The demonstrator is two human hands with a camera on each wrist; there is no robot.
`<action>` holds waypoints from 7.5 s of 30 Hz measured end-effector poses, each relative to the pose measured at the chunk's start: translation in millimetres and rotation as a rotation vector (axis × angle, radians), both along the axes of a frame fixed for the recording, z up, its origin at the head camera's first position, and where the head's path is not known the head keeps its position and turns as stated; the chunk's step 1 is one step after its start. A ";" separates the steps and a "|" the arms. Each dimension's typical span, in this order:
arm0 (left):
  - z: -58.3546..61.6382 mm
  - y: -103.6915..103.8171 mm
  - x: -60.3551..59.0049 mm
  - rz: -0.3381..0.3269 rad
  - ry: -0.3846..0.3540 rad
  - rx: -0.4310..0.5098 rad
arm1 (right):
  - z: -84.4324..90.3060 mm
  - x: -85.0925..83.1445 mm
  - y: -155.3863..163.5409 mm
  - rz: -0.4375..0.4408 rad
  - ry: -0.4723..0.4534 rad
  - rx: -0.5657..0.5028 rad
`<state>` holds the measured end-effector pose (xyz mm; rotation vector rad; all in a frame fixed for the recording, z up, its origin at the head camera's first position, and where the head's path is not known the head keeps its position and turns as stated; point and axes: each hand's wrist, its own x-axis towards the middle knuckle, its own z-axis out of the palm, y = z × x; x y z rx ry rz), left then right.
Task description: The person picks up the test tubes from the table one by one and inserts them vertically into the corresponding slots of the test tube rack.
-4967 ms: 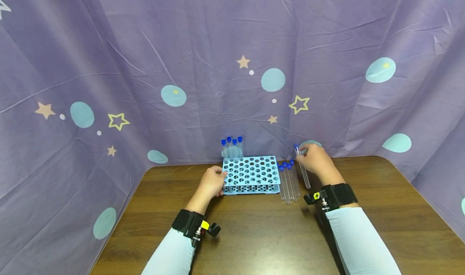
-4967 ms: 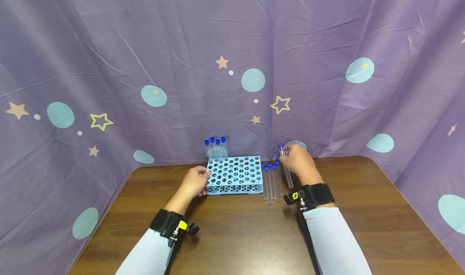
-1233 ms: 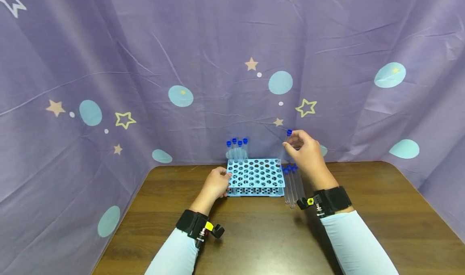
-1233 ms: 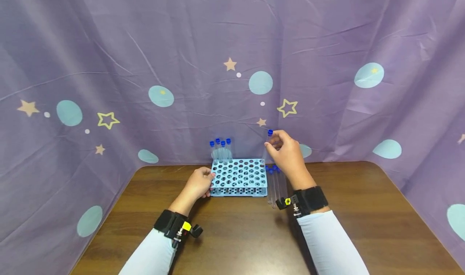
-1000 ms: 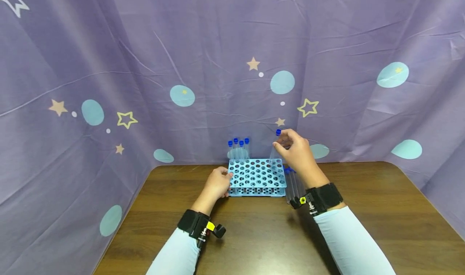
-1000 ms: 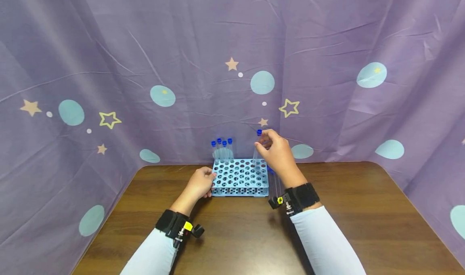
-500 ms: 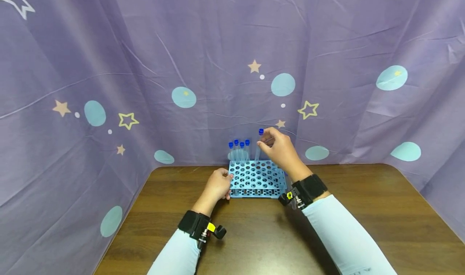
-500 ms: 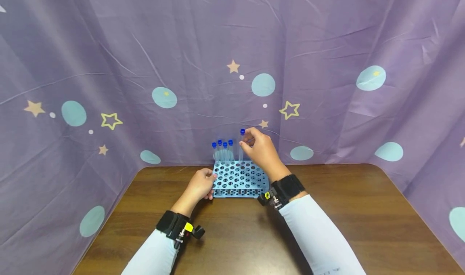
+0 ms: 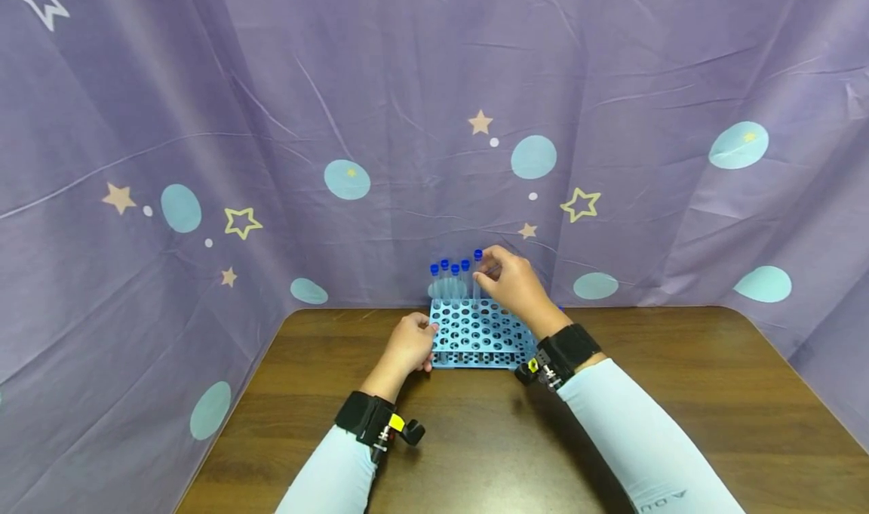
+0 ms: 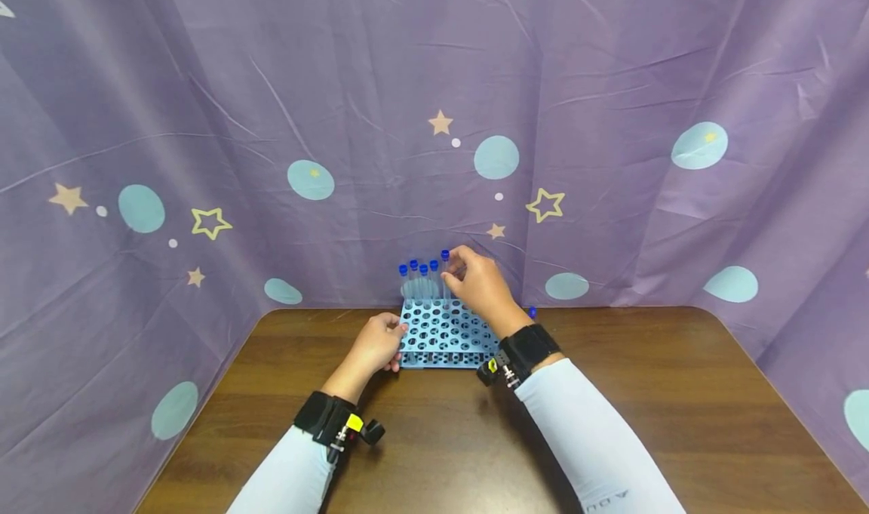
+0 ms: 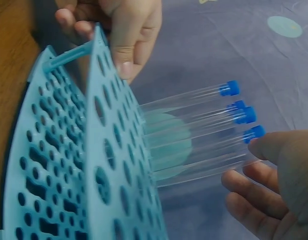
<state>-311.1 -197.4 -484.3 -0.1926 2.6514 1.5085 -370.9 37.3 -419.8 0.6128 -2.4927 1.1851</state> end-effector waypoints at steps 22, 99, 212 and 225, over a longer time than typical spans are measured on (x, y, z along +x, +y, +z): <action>2.3 1.8 1.1 0.008 -0.003 -0.008 | -26.2 2.3 -8.2 -0.017 -0.007 0.058; -0.2 0.0 1.5 0.009 0.007 -0.038 | -31.4 18.2 153.8 -0.133 -0.268 0.342; -1.0 1.7 -0.1 -0.006 0.012 -0.045 | -70.0 13.6 144.5 -0.169 -0.582 0.235; -1.1 2.0 -0.5 -0.006 0.016 -0.047 | -70.6 12.6 143.7 -0.169 -0.579 0.243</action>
